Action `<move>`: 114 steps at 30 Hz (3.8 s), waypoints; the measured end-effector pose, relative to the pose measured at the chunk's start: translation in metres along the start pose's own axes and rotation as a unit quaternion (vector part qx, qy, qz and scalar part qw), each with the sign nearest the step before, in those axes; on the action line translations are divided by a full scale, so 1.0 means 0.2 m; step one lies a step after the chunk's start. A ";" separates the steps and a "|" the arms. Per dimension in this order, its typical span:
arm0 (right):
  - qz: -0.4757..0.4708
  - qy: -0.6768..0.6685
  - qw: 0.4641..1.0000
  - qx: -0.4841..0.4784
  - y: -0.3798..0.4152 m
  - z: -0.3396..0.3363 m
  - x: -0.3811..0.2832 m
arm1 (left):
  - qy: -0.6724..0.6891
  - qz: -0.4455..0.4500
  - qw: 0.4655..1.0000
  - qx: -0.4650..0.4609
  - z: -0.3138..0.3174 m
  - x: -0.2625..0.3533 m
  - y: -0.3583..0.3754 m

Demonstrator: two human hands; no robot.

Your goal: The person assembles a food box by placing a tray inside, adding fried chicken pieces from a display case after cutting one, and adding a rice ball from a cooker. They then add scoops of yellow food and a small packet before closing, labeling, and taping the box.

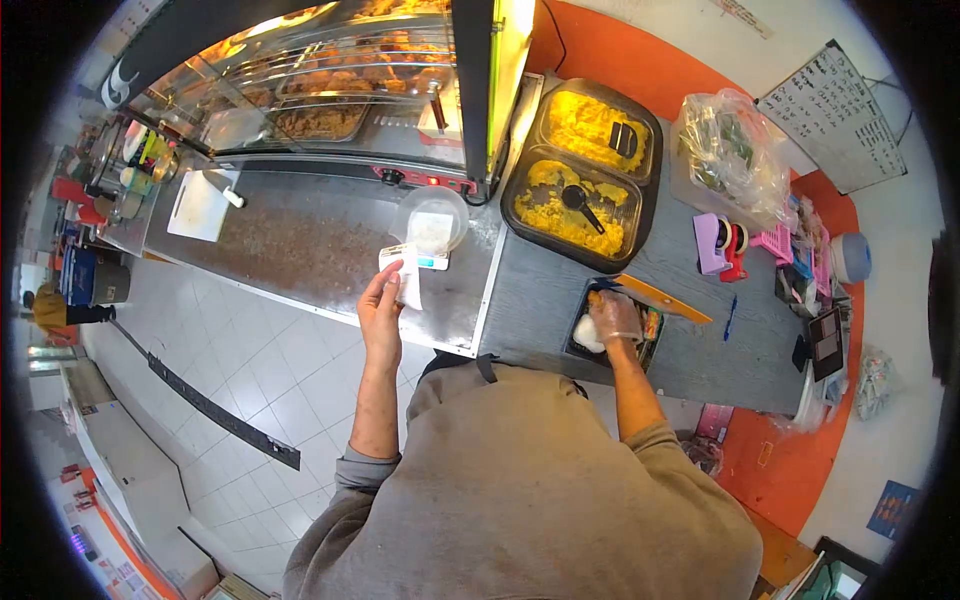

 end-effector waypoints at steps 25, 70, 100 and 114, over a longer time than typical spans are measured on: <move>0.072 -0.236 0.955 -0.165 -0.06 -0.01 0.06 | 0.022 -0.052 0.998 -0.024 -0.21 0.03 -0.16; -0.097 0.019 0.995 -0.028 0.01 -0.14 -0.04 | -0.017 -0.074 0.997 -0.007 0.04 -0.16 0.07; 0.293 -0.438 0.833 0.170 0.14 0.15 0.10 | -0.050 -0.057 0.980 0.184 -2.06 0.43 0.64; -0.285 -0.633 0.689 -0.210 -0.62 0.89 -4.10 | 0.042 -0.021 0.957 0.287 -2.96 0.62 0.54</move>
Point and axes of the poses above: each hand's wrist, its own y-axis away from the middle knuckle, its own z-axis out of the palm, x = y × z, the point moved 8 cm from there along -y, towards the middle knuckle, and after that the axes turned 13 degrees about -x, right-handed, at the moved point
